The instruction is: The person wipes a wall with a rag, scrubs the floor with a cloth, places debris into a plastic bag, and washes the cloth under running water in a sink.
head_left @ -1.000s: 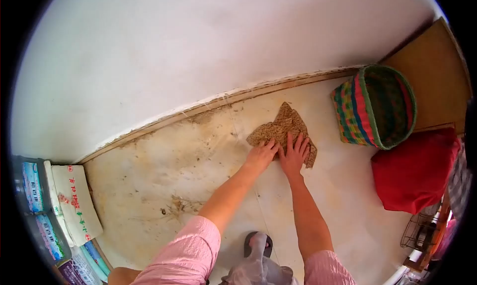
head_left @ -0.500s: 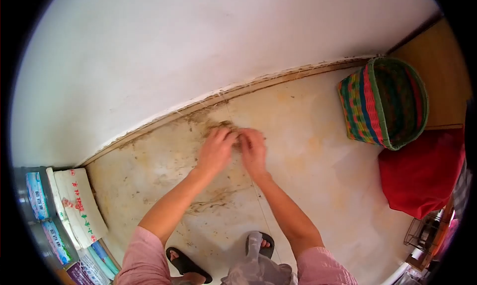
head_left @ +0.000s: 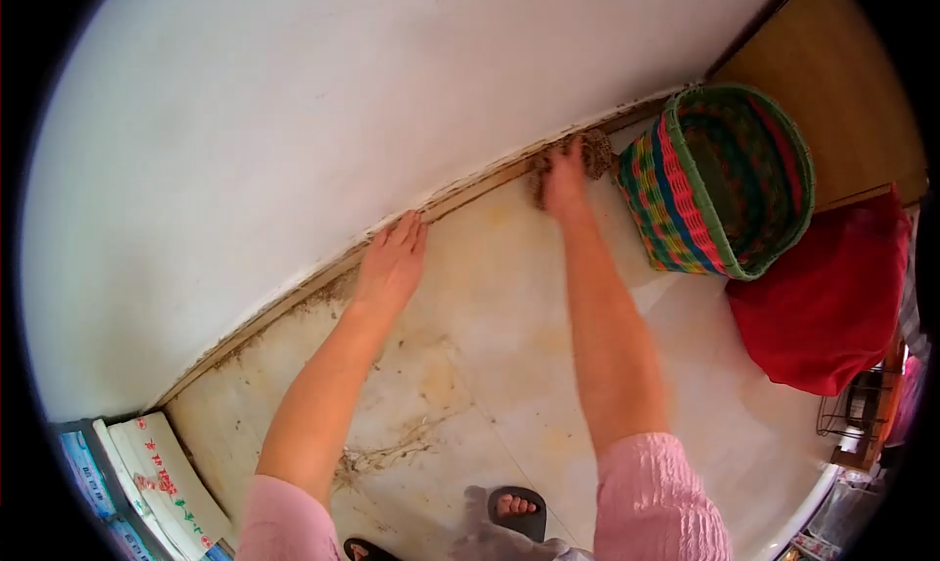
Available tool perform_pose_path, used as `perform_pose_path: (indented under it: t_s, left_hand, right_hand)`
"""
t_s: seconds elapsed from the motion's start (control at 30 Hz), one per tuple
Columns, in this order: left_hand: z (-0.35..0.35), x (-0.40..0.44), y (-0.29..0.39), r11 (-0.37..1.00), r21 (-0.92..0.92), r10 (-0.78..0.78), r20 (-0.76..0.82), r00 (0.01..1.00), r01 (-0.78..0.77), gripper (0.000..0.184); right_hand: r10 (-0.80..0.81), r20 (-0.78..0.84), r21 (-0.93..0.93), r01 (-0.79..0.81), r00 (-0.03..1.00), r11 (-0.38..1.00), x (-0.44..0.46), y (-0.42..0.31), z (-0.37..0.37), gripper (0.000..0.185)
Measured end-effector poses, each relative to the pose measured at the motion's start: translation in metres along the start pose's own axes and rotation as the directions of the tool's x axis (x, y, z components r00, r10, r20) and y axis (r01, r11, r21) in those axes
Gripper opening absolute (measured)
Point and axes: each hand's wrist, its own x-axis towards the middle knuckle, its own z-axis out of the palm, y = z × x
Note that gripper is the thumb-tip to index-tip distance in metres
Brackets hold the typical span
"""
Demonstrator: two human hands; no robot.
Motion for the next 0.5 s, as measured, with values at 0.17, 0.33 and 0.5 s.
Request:
perform_pose_path:
  t_s: [0.17, 0.33, 0.5]
  left_hand:
    - [0.005, -0.005, -0.002, 0.999, 0.048, 0.01, 0.071, 0.997, -0.013, 0.05]
    - [-0.009, -0.003, -0.001, 1.0, -0.002, 0.012, 0.133, 0.991, -0.012, 0.046]
    - [-0.014, -0.006, -0.003, 0.927, -0.372, -0.036, -0.213, 0.976, -0.047, 0.046]
  right_hand:
    - [-0.268, 0.157, -0.409, 0.31, 0.95, 0.858, -0.064, 0.114, 0.065, 0.077]
    - [-0.142, 0.389, -0.299, 0.271, 0.91, 0.915, -0.148, 0.142, 0.082, 0.055]
    - [-0.216, 0.103, -0.006, 0.218, 0.971, 0.976, -0.13, 0.099, 0.052, 0.027]
